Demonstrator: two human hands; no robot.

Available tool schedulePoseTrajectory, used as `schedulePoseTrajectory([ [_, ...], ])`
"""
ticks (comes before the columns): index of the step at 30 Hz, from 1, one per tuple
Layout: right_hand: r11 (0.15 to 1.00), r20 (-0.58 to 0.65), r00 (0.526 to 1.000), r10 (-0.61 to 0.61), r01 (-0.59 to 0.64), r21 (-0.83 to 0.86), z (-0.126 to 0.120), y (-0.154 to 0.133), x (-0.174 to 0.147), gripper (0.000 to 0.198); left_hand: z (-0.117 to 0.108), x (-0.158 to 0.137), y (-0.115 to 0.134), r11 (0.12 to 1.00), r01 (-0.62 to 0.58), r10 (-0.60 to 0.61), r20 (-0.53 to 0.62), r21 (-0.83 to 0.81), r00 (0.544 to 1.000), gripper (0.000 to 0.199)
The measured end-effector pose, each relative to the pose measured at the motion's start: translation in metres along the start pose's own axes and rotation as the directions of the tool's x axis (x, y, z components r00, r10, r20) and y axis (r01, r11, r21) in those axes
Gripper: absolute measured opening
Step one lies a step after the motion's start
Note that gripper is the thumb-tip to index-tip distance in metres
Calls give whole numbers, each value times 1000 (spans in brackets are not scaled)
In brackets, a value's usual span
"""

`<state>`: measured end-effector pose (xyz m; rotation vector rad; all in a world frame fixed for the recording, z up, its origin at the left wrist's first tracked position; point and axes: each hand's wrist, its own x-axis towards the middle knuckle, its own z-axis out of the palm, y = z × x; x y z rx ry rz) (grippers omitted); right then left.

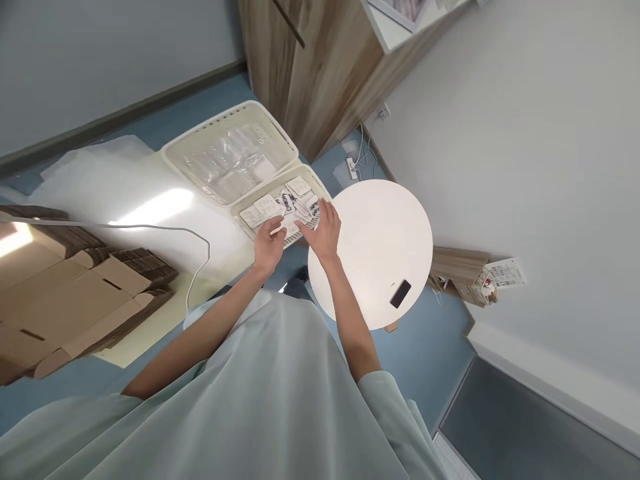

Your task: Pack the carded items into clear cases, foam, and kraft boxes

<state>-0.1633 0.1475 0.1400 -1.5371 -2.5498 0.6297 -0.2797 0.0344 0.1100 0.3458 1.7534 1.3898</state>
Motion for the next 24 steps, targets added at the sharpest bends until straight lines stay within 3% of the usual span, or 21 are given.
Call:
schedulePoseTrajectory([
  [4,994,49,993,-110,111,-10,24,-45,51,83,-29,13,6,997,11,-17,-85,-70,996,38],
  [10,979,161,966,-201,204,2,82,-97,122,77,-65,21,6,991,27,-48,-155,-135,987,38],
  [17,995,207,975,-87,73,74,144,-119,179,64,-91,25,4,982,54,-87,-183,-181,979,37],
  [24,994,140,990,29,-43,102,159,-123,196,47,-104,27,0,973,73,-122,-217,-220,969,35],
])
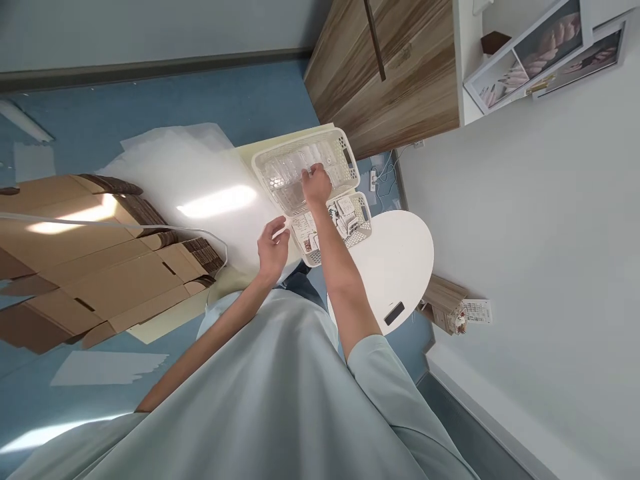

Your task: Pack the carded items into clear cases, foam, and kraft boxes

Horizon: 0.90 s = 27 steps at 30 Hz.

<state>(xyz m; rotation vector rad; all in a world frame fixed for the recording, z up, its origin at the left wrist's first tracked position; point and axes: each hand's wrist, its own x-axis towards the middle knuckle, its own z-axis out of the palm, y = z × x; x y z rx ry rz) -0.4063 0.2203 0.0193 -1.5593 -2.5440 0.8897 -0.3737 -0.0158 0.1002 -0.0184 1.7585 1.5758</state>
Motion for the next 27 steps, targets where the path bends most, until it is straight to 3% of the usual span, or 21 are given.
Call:
schedulePoseTrajectory([
  [4,998,-8,999,-42,42,36,0,-3,-5,43,-2,1,3,1000,8,-8,1,-3,1000,35],
  [7,999,-25,1000,-7,8,44,-7,-8,-17,43,0,1,6,1000,-5,5,9,-7,1000,35],
  [12,989,-91,995,50,-37,142,-47,-8,-58,49,7,-3,10,1000,-23,23,48,-11,999,34],
  [19,885,-175,966,193,-94,457,-137,38,-162,56,43,-26,4,999,49,-53,244,24,968,40],
  [23,817,-155,941,300,-170,551,-182,81,-237,50,74,-51,-5,992,119,-123,393,34,911,46],
  [27,754,-140,907,396,-234,614,-207,122,-305,46,101,-79,-12,985,140,-170,549,96,819,60],
])
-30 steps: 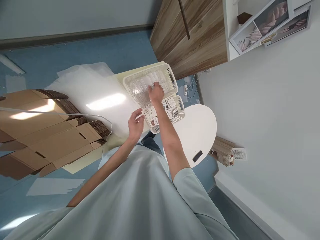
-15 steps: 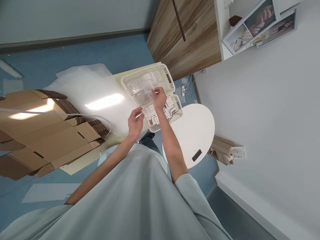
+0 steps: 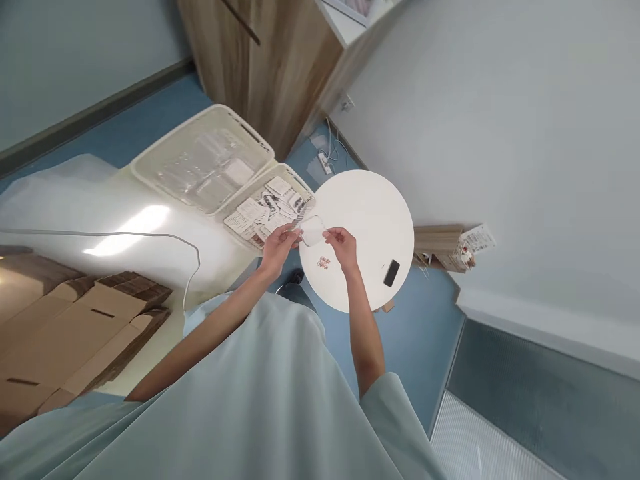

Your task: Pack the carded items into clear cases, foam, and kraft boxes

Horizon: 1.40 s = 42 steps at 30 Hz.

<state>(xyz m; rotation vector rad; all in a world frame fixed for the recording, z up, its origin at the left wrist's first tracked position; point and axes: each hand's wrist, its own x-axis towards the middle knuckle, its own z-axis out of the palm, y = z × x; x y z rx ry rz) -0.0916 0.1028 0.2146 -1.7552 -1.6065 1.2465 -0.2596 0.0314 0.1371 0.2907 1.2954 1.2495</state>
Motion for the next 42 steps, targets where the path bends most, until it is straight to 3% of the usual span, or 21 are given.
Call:
schedulePoseTrajectory([
  [3,999,-31,999,30,-29,38,-34,27,-22,46,27,-6,-8,998,16,-23,117,61,993,63],
  [6,1000,-108,994,24,-25,-2,-59,52,-35,46,53,-11,-17,991,27,-48,161,128,986,58],
  [10,979,-233,970,-66,18,-202,-78,79,-51,48,91,-17,-32,972,32,-71,160,233,985,55],
  [13,940,-216,969,-120,41,-338,-87,95,-61,57,120,-22,-45,954,62,-119,180,293,976,59],
  [15,935,-201,975,-94,17,-355,-96,107,-67,58,138,-27,-54,939,72,-142,190,336,972,63],
  [19,973,-190,982,13,-56,-224,-122,137,-75,59,165,-34,-73,924,60,-171,270,377,948,73],
  [22,996,-114,990,81,-76,44,-144,163,-77,55,176,-38,-85,939,87,-224,397,334,890,83],
  [26,908,79,991,106,-129,399,-169,192,-80,52,187,-43,-96,926,130,-297,470,356,831,91],
  [33,803,222,964,146,-247,542,-191,222,-86,59,208,-48,-114,859,146,-351,358,490,865,102],
  [42,747,292,946,141,-295,596,-200,258,-86,57,221,-49,-135,809,187,-390,271,557,880,95],
])
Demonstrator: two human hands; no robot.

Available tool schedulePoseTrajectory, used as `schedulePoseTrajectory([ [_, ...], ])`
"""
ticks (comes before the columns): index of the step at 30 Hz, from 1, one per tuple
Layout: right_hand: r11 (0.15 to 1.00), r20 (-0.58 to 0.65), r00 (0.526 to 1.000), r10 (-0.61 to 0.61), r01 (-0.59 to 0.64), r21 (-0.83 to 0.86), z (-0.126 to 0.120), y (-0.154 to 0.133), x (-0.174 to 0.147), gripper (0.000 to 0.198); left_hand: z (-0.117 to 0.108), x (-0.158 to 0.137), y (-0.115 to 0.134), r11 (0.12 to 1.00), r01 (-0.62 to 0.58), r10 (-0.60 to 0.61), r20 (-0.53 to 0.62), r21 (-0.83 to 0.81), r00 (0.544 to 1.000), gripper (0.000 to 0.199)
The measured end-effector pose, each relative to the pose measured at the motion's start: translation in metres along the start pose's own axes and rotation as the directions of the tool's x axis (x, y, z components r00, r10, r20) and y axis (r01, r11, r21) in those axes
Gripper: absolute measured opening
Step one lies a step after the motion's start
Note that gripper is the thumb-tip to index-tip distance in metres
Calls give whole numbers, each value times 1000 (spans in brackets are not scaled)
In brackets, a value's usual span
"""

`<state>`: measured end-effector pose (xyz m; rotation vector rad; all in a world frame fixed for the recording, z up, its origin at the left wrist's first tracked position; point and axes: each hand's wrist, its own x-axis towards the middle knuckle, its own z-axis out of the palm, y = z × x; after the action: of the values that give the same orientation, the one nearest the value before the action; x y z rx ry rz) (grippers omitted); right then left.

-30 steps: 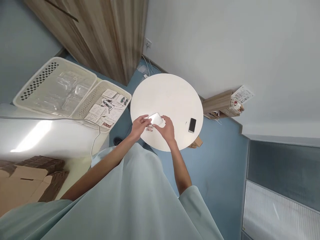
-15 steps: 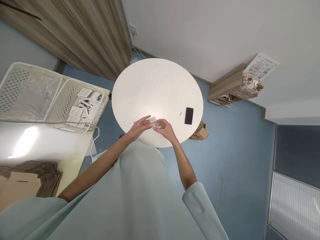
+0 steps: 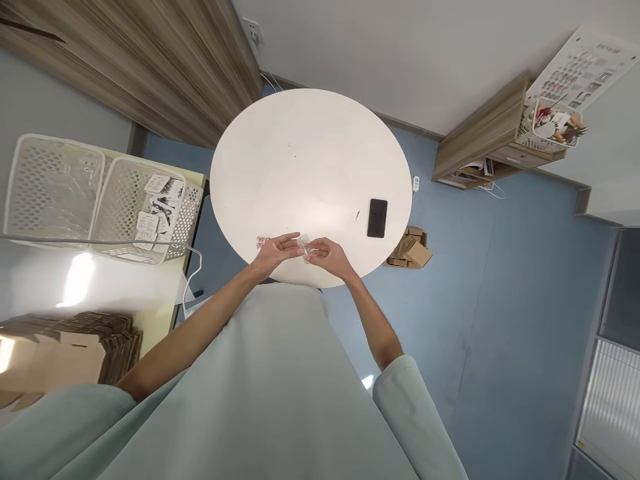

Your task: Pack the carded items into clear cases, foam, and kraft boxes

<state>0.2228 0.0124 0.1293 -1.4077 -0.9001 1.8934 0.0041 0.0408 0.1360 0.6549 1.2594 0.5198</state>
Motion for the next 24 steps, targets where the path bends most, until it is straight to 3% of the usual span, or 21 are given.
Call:
schedulePoseTrajectory([
  [13,995,52,998,40,-45,91,-30,7,4,57,14,13,0,996,75,-74,-34,38,997,86],
  [24,987,81,996,33,-45,155,-54,6,16,52,12,13,7,982,128,-105,161,-139,981,94],
])
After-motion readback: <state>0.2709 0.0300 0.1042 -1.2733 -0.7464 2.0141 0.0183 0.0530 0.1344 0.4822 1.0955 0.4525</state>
